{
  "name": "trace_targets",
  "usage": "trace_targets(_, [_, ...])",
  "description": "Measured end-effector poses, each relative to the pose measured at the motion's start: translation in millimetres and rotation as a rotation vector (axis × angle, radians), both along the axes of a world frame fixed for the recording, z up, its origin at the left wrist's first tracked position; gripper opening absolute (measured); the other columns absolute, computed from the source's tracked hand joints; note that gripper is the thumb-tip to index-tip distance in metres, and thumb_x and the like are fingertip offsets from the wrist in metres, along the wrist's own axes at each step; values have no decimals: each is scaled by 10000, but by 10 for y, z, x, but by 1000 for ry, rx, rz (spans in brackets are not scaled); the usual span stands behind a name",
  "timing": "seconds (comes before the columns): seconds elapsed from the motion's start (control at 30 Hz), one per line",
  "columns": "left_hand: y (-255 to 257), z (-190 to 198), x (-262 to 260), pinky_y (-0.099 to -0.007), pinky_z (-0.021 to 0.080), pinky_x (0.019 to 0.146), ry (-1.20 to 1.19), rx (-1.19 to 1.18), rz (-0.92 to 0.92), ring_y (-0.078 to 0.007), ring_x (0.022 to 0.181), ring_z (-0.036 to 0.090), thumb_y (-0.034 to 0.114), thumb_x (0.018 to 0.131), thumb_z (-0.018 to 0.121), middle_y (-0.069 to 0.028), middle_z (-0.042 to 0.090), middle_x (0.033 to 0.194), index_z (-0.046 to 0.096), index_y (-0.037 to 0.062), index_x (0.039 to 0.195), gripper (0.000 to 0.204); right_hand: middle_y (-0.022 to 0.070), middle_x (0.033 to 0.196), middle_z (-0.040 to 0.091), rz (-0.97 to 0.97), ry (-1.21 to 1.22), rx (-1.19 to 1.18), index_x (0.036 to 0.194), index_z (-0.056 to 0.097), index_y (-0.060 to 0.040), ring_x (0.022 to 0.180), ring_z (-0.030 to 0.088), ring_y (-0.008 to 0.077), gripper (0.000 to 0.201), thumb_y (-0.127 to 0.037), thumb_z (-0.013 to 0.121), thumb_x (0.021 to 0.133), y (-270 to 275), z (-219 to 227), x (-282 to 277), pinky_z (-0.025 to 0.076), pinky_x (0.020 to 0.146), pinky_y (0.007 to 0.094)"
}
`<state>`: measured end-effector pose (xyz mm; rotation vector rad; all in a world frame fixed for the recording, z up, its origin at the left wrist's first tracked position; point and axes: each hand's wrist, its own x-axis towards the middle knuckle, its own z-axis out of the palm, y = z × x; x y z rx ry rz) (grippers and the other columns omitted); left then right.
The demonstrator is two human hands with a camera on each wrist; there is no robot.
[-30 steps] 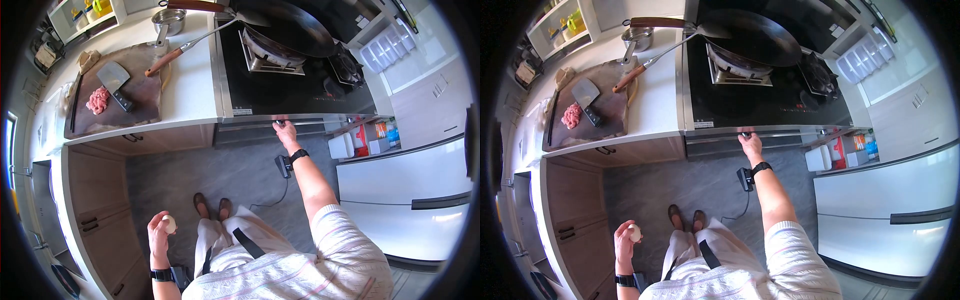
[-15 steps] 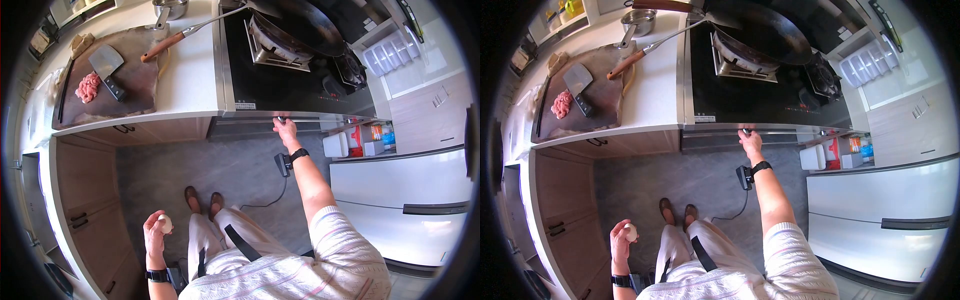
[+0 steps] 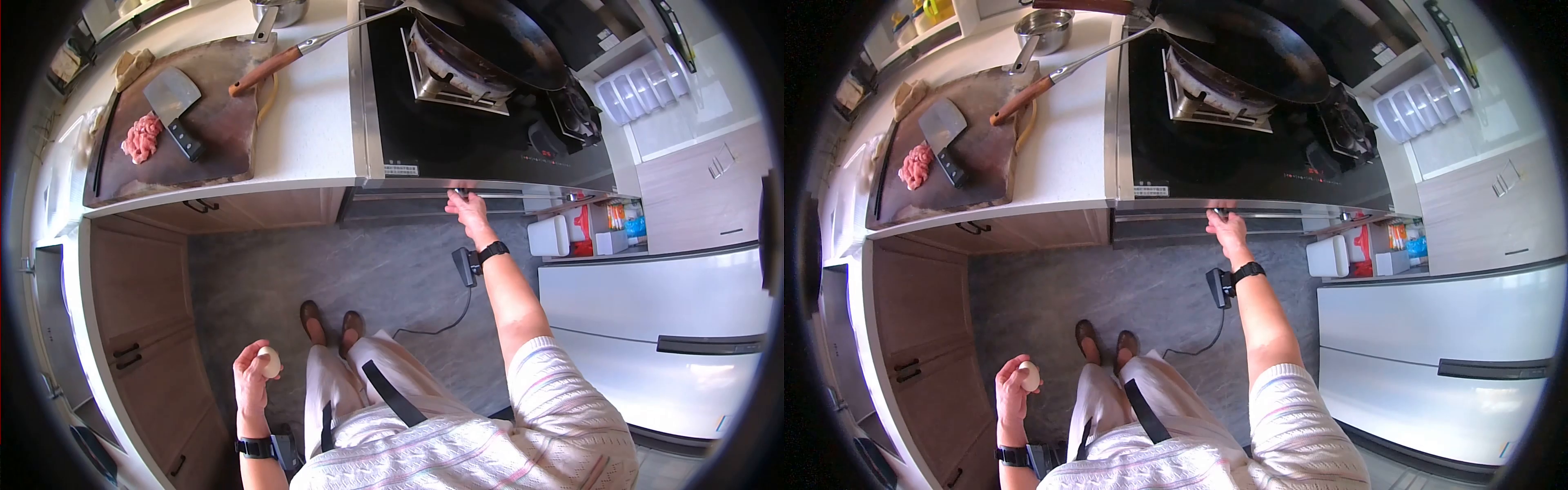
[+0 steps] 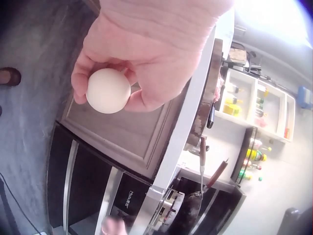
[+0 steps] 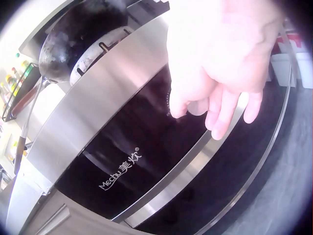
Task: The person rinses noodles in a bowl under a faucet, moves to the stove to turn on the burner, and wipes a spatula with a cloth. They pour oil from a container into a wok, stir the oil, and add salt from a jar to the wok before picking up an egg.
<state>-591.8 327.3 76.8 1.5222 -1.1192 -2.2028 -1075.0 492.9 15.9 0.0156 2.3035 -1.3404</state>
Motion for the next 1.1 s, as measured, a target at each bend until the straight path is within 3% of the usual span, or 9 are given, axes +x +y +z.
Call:
trace_targets(0.1, [7,11,-15,-242,470,508,-2,-3,-4,-166,602,592,111,753,517,-76,588,772,552,-11,1013,290,68,819,620,2,-27,-5,889,553,4,662,619,142,348,-288,698,768,12,11,-4,468,646,257])
trace_targets(0.17, [10,12,-20,-243,470,508,-2,-3,-5,-166,602,592,111,753,519,-76,588,772,552,-12,1014,291,28,940,630,89,-71,34,971,538,-114,826,618,121,415,-455,654,766,43,-27,-35,360,713,346])
trace_targets(0.57, [2,-37,-40,-238,500,483,18,-15,-5,-171,597,612,105,756,520,-82,612,782,554,-4,1016,284,31,962,632,102,-105,22,985,543,-122,868,619,139,422,-476,637,774,71,-42,-59,367,780,393])
trace_targets(0.7, [-9,-49,-33,-237,499,483,9,-8,-5,-170,597,612,107,754,523,-79,611,779,555,-3,1014,284,30,969,632,99,-118,26,992,541,-122,878,618,140,425,-478,632,778,60,30,-26,370,776,385])
trace_targets(0.77, [-14,-46,-36,-237,500,483,7,-9,-7,-170,596,612,108,753,524,-80,611,778,555,-3,1014,285,35,910,631,62,-127,6,941,532,-82,781,630,121,409,-422,674,762,48,62,-12,373,607,271])
trace_targets(1.1, [-55,4,-63,-241,496,489,5,-19,-8,-171,598,611,102,750,523,-83,608,777,554,-8,1020,294,22,943,635,73,-150,13,946,539,-105,822,625,117,379,-432,640,785,57,73,-18,372,685,318])
